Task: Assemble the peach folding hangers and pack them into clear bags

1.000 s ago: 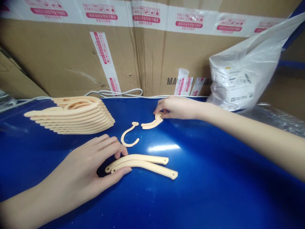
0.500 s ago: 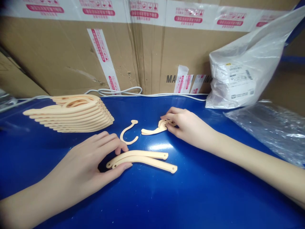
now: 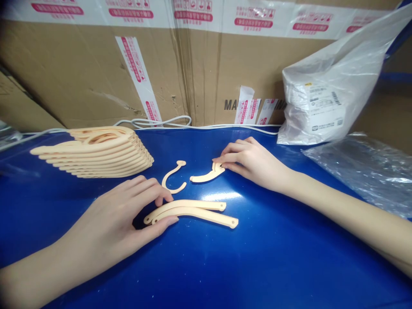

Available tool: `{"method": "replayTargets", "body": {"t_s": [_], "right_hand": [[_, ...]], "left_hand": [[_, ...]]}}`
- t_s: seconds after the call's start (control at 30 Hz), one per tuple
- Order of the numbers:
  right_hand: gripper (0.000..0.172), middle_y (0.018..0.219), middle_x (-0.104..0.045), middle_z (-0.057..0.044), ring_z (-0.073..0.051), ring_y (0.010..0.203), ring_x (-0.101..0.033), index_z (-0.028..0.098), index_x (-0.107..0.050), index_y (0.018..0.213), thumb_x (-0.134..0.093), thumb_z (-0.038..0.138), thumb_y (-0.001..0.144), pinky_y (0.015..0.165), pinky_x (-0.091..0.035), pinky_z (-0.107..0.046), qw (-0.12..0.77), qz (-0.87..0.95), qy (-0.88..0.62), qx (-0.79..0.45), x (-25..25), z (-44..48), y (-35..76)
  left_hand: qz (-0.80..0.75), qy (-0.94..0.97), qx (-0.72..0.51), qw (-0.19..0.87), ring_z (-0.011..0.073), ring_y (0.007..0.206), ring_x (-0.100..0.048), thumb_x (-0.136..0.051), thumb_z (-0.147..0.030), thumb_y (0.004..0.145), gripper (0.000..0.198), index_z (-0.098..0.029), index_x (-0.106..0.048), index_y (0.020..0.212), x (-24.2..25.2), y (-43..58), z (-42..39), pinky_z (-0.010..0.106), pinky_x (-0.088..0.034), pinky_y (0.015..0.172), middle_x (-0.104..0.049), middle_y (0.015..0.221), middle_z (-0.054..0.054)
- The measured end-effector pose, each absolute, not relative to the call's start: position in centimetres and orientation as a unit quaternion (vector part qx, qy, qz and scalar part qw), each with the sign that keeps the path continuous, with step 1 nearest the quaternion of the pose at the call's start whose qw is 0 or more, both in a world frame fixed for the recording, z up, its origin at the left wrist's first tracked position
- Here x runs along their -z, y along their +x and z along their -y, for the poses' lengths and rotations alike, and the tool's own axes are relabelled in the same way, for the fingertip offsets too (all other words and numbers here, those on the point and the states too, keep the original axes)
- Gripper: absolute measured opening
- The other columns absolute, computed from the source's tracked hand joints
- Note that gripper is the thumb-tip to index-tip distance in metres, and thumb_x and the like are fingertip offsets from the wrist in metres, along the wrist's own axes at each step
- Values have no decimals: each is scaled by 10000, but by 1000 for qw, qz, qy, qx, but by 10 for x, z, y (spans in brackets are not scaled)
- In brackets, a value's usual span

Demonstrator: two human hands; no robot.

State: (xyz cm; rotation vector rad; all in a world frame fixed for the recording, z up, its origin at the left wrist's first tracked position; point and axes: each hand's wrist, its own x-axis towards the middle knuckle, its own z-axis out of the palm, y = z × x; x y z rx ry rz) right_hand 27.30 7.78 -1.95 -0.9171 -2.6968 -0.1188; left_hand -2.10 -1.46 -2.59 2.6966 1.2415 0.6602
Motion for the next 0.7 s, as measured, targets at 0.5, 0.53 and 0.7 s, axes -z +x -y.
{"method": "replayTargets", "body": {"t_s": [0.5,0.53,0.7], "right_hand": [[309,1039,-659,-101,-225,936,-642,161,-689,1172,-477,280,981,842,-518,-358,200,896,-395,35,30,-78,268],[314,1040,-660,-102,-225,929,-646,151,-676,1187,-487,288,977,829,-523,-357,202,892,-403,35,30,-77,267],[293,1048,-661,-98,-227,936,-638,140,-685,1127,-513,314,965,825,-519,-367,203,892,-402,44,29,-72,262]], "left_hand": [[-412,883,-217,55,190,764,-490,-600,-352,912,158,-211,-550,860,26,-22,13,327,-356,684,-601,836,-25],[-410,883,-221,54,190,766,-489,-599,-351,913,155,-212,-551,863,26,-23,13,327,-355,685,-601,839,-25],[-411,884,-215,54,190,761,-490,-605,-345,910,152,-211,-549,864,26,-24,12,326,-352,682,-593,832,-25]]}}
